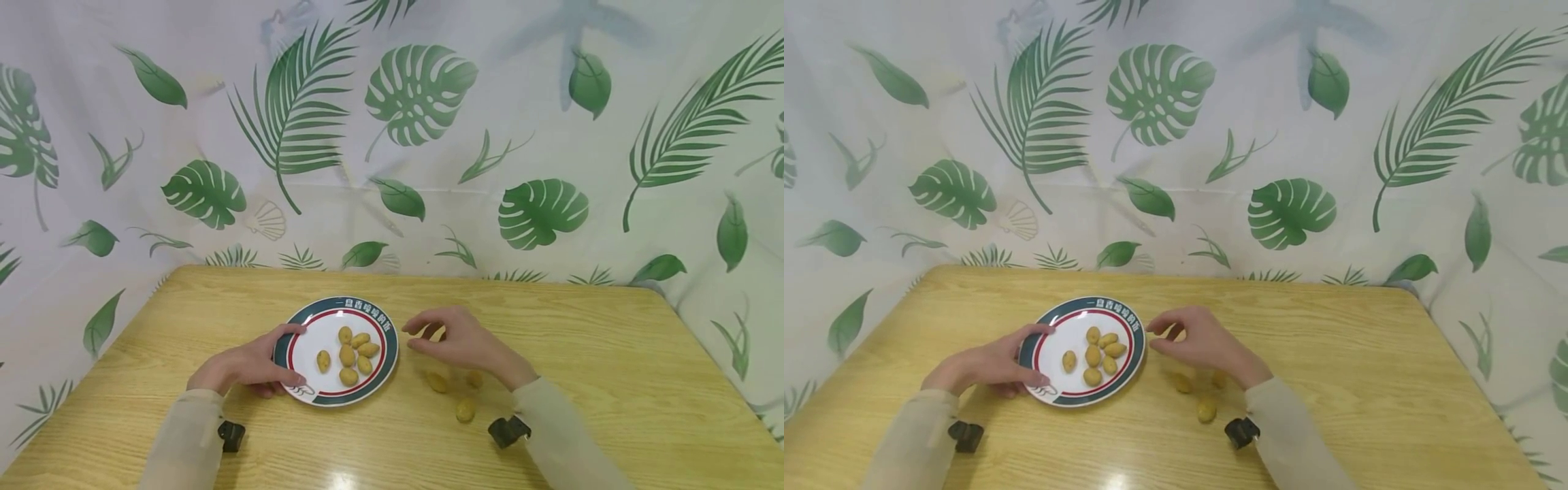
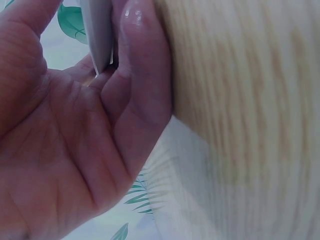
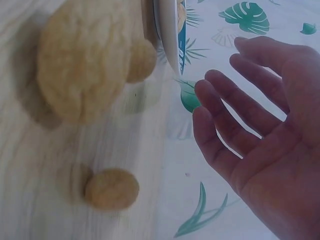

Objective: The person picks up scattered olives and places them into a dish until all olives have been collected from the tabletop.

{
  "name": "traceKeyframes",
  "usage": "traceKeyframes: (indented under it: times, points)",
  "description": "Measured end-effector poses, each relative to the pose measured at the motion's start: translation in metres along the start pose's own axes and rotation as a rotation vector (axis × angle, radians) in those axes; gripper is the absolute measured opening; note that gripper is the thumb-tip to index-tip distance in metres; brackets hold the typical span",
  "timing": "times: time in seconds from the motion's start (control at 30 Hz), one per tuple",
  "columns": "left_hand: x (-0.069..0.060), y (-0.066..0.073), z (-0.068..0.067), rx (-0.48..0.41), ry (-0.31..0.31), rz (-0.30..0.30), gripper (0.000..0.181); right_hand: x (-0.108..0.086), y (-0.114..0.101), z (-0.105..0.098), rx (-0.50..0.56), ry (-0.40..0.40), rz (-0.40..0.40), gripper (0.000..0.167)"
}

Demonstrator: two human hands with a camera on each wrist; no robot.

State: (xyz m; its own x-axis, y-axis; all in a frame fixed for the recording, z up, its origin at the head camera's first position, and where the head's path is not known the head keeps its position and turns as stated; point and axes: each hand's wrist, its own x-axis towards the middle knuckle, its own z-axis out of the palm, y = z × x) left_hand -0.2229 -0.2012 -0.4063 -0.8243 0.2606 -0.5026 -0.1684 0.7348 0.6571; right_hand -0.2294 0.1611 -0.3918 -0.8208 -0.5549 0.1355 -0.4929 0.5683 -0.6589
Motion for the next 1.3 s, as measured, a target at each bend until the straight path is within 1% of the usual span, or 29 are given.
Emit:
traceKeyframes:
  times: [0.13,0.37,0.47,0.67,0.73,0.97,1.1,1.3]
  points:
    - [0.0,0.0,0.0,0.004,0.001,0.001,0.092,-0.006,0.003,-0.004,-0.006,0.004,-0.005,0.025]
    - [0.0,0.002,0.0,-0.006,-0.008,0.008,0.093,-0.011,0.006,-0.009,-0.023,-0.014,0.014,0.027]
    - [0.0,0.001,-0.001,-0.008,-0.01,0.013,0.093,-0.012,0.007,-0.011,-0.026,-0.021,0.009,0.027]
    - [0.0,0.0,0.0,-0.01,-0.01,0.012,0.092,-0.016,0.011,-0.013,-0.02,-0.037,0.006,0.027]
    - [0.0,-0.001,0.0,-0.006,-0.013,0.02,0.092,-0.018,0.012,-0.014,-0.019,-0.037,0.005,0.027]
    - [0.001,0.0,0.0,-0.022,-0.007,0.017,0.091,-0.026,0.016,-0.017,-0.026,-0.037,-0.001,0.027]
    - [0.001,-0.002,-0.001,-0.013,-0.01,0.018,0.092,-0.027,0.019,-0.017,-0.022,-0.035,-0.011,0.026]
    - [0.001,-0.001,-0.001,-0.008,-0.008,0.023,0.093,-0.03,0.022,-0.018,-0.023,-0.05,-0.001,0.027]
